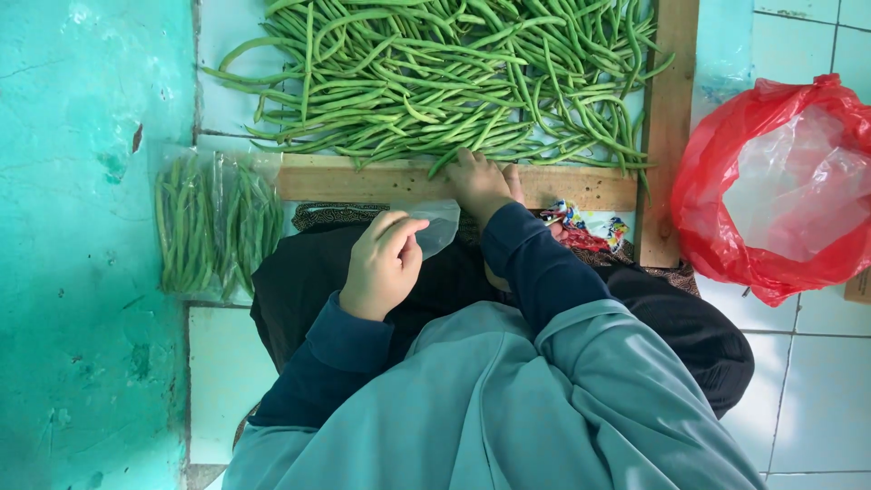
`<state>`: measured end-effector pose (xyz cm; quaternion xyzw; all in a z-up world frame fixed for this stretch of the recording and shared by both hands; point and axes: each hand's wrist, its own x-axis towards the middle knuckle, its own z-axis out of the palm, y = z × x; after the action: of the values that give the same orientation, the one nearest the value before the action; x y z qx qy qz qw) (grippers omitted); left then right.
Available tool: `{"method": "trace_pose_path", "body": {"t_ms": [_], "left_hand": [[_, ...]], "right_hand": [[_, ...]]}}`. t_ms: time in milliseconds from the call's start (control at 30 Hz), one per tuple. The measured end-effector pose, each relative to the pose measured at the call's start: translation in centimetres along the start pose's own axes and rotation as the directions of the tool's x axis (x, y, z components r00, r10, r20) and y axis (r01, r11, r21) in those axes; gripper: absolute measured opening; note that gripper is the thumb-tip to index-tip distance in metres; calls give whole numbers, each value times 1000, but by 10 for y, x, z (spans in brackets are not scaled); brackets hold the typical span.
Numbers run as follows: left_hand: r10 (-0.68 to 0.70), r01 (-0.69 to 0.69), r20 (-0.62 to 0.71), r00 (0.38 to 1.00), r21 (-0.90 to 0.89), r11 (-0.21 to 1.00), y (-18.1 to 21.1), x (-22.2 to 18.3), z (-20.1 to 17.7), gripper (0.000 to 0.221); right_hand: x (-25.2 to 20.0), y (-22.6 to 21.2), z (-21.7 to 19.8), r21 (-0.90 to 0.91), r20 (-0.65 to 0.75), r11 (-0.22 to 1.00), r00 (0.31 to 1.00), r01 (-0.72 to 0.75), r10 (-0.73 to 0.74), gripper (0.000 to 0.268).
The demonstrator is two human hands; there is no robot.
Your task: Bagging green beans into small plastic bags
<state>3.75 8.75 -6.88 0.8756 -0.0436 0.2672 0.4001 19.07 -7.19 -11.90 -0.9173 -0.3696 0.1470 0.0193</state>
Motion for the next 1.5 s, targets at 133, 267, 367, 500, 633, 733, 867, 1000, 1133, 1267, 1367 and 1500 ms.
{"method": "trace_pose_path", "body": {"t_ms": [133,267,367,500,633,733,867,1000,1133,1267,1367,1500], "left_hand": [[-17,16,-54,998,-19,1000,-10,7,7,31],[-45,40,-89,995,-55,998,-14,9,10,37],[-45,34,-124,991,-87,996,-16,13,12,38],[-15,-4,-148,989,-123,992,-4,30,18,35],[33,-54,-147,989,-147,988,11,62,39,35],[44,-72,-149,988,-192,979,19,83,52,35],[51,-91,-181,982,-224,970,12,90,61,32],[41,-76,-183,982,-186,980,1,86,52,31],[52,-82,-212,976,-133,988,-11,85,42,31],[21,-51,-240,970,-119,992,-21,75,33,32],[27,-56,-270,962,-100,993,-26,74,30,31],[35,-65,-295,955,-93,994,-30,70,27,29]], "right_hand": [[29,37,88,320,-1,928,979,-192,203,35],[5,72,101,304,-663,931,747,204,52,21],[-35,74,36,513,-733,787,651,343,194,18],[-78,81,-20,626,-771,604,507,494,384,15],[-78,115,-10,589,-808,610,401,530,432,10],[-72,155,5,560,-829,670,336,487,448,15],[-57,213,30,577,-816,699,272,423,510,17],[-41,261,67,725,-674,544,275,422,685,17],[-33,287,108,852,-489,365,320,377,812,18],[-53,299,144,855,-519,492,324,165,791,20],[-71,316,149,692,-655,717,348,-78,670,21],[-95,298,120,501,-686,819,450,-279,572,22]]}}
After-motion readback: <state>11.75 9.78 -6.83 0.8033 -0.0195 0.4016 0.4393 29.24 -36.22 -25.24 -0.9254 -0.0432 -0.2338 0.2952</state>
